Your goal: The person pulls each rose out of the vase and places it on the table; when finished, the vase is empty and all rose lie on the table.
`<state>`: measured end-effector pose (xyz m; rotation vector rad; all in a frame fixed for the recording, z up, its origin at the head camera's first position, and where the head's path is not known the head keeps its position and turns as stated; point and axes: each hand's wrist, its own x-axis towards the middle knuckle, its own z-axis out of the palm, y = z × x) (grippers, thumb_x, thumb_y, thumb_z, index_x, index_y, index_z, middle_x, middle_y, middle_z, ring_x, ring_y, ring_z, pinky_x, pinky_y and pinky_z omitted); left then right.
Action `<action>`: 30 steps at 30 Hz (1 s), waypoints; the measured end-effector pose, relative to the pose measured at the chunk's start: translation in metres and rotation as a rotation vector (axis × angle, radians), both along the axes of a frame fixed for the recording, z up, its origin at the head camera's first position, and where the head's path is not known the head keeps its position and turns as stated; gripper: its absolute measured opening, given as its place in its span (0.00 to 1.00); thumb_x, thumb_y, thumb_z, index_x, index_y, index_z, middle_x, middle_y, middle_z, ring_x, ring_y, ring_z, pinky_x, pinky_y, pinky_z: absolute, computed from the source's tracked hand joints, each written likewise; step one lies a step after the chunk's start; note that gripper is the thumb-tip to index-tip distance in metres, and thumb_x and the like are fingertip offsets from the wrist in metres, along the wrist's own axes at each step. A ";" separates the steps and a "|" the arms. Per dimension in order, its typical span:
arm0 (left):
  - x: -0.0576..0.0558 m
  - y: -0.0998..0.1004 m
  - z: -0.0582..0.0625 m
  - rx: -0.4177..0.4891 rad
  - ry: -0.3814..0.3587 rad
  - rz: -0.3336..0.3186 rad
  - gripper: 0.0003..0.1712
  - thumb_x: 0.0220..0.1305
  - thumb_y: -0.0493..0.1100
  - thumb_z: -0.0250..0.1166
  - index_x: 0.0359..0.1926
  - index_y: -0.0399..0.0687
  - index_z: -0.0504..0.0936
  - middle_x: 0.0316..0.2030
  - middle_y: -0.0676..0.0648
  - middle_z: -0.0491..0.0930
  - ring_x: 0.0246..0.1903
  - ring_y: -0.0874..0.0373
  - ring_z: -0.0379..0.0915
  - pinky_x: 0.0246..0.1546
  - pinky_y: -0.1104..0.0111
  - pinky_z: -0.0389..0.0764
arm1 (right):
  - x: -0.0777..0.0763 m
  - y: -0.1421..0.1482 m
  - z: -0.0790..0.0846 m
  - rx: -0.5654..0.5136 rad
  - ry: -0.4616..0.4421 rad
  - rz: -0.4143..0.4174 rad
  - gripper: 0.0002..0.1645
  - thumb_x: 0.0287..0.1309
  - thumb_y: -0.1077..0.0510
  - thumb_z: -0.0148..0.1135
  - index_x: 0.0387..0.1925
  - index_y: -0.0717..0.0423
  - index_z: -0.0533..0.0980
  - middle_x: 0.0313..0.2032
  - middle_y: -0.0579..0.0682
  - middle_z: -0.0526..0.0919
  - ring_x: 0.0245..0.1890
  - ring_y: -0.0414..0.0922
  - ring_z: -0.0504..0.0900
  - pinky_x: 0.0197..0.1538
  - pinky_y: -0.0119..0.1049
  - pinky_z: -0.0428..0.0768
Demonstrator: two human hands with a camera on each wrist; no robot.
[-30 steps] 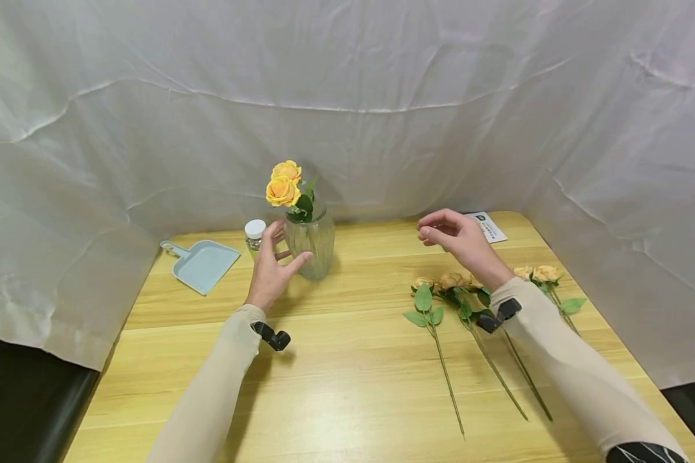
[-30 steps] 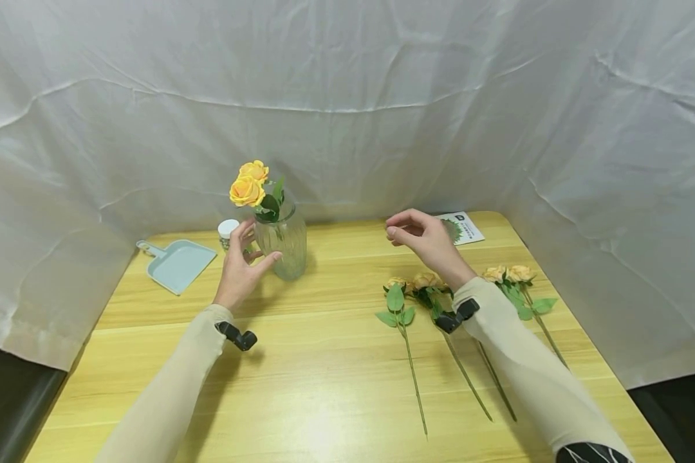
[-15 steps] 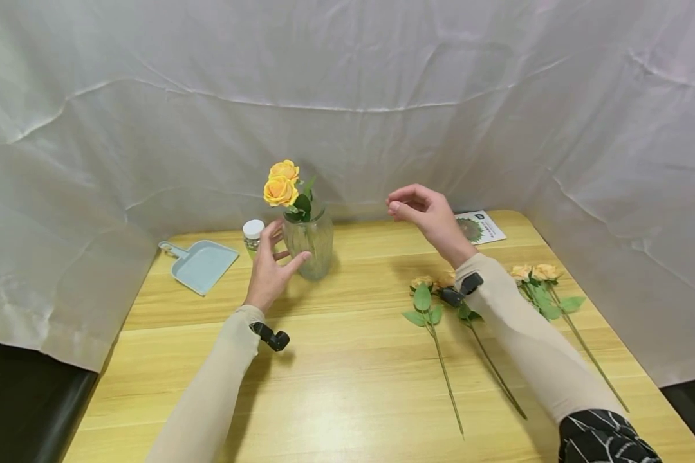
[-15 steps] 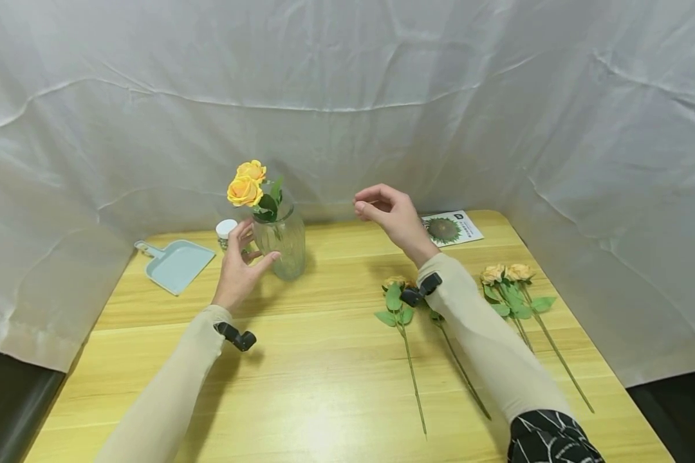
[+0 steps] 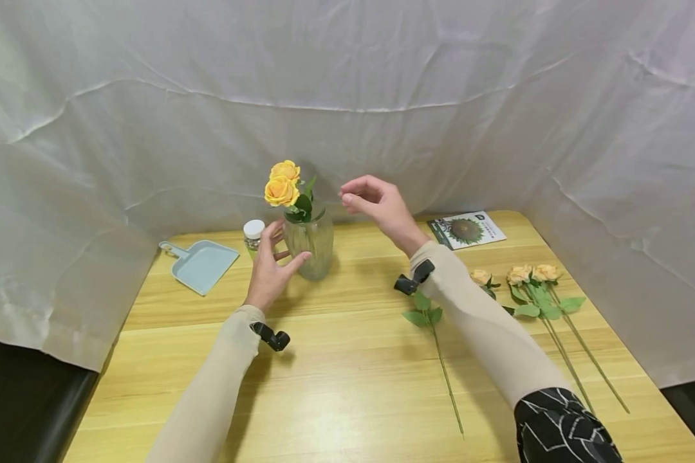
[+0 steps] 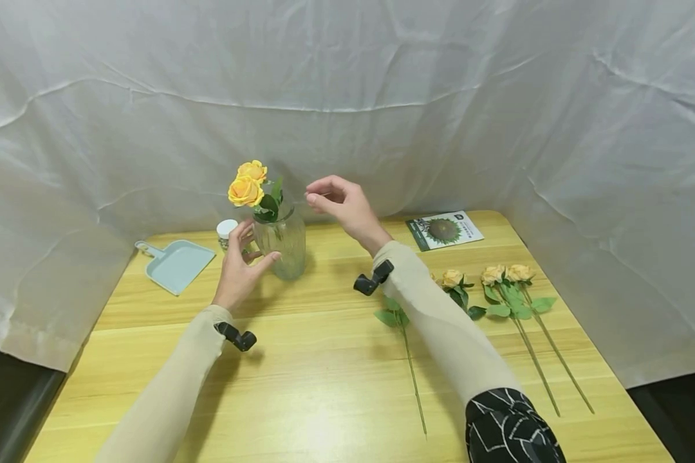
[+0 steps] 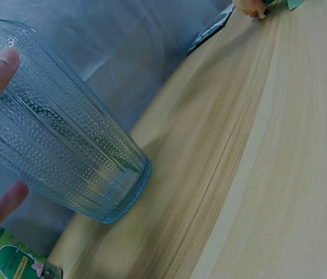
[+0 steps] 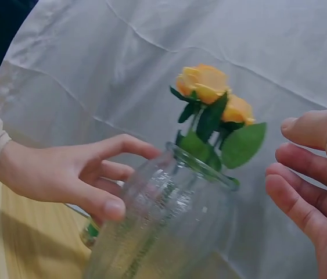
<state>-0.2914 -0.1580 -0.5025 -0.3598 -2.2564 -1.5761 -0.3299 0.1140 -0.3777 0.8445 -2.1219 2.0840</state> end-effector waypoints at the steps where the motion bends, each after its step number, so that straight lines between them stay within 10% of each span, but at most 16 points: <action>1: 0.000 0.000 0.000 -0.002 0.000 0.000 0.54 0.66 0.50 0.81 0.84 0.58 0.58 0.81 0.45 0.63 0.77 0.42 0.67 0.66 0.43 0.85 | -0.001 -0.004 0.000 0.006 0.001 0.005 0.15 0.74 0.64 0.69 0.56 0.68 0.82 0.51 0.58 0.90 0.50 0.52 0.89 0.59 0.45 0.91; 20: 0.001 0.000 0.002 -0.027 0.012 0.004 0.53 0.68 0.49 0.80 0.84 0.63 0.57 0.81 0.43 0.63 0.76 0.40 0.68 0.65 0.43 0.86 | -0.001 -0.066 0.003 0.379 0.042 -0.029 0.22 0.72 0.51 0.74 0.62 0.52 0.84 0.49 0.52 0.89 0.50 0.50 0.87 0.53 0.40 0.87; 30: 0.000 0.001 0.002 -0.025 0.020 -0.004 0.53 0.68 0.50 0.79 0.83 0.58 0.57 0.81 0.44 0.63 0.76 0.41 0.69 0.64 0.43 0.87 | -0.004 -0.075 -0.006 0.363 0.074 -0.084 0.11 0.73 0.53 0.73 0.50 0.54 0.88 0.42 0.51 0.89 0.42 0.50 0.84 0.41 0.33 0.82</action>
